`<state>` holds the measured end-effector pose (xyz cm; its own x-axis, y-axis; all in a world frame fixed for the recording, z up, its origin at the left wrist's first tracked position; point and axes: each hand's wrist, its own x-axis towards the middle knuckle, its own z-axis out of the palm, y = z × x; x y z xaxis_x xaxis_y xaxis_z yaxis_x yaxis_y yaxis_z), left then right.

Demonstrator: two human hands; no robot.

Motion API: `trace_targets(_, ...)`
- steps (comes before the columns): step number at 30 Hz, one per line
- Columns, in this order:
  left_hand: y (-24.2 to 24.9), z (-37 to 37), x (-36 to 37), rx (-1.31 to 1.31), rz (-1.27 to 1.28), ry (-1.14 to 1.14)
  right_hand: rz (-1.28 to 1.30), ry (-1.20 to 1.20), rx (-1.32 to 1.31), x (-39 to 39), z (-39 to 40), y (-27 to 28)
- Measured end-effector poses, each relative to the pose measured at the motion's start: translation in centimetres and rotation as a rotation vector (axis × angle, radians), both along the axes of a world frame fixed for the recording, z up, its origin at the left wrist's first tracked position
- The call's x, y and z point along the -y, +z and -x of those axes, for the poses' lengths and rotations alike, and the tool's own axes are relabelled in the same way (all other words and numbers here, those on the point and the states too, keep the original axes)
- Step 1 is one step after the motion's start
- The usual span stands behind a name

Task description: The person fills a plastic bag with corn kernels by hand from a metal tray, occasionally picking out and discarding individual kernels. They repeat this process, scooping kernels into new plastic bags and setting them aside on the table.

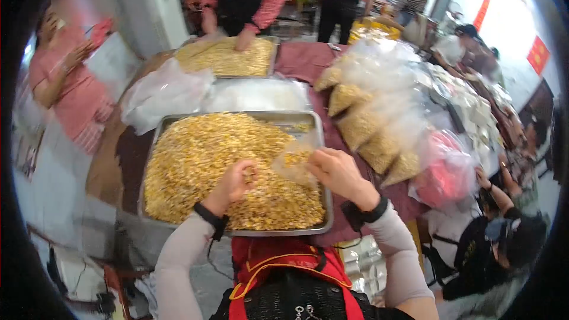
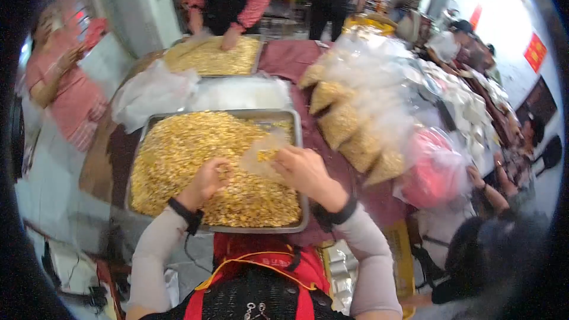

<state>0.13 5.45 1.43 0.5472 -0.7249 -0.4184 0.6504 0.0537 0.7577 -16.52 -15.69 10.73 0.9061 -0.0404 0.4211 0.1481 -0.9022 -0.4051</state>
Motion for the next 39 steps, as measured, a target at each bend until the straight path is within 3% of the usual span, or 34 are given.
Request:
trace_targets(14,1.7,-1.3,2.6,0.04,0.055,0.031,0.006,-0.017,0.004,0.5,0.6,-1.0)
trace_targets(17,5.6,-1.0,4.5,0.026,0.148,0.113,0.02,-0.002,-0.006,0.5,0.4,-1.0)
trace_targets(19,7.1,-1.5,5.6,0.074,0.305,0.087,0.026,-0.015,0.067,0.5,0.4,-1.4)
trace_targets(21,10.0,-1.0,6.8,0.047,0.448,0.015,0.023,-0.035,-0.038,0.3,0.6,-1.0)
trace_targets(25,13.8,1.4,8.9,0.171,0.478,0.021,-0.019,-0.044,-0.013,-0.2,0.7,-0.9)
trace_targets(31,12.6,3.3,10.5,0.512,0.369,-0.132,-0.006,-0.024,0.014,-0.3,0.7,-0.5)
trace_targets(39,11.7,2.4,10.5,0.643,0.384,-0.027,-0.07,-0.041,-0.04,0.0,0.7,-0.3)
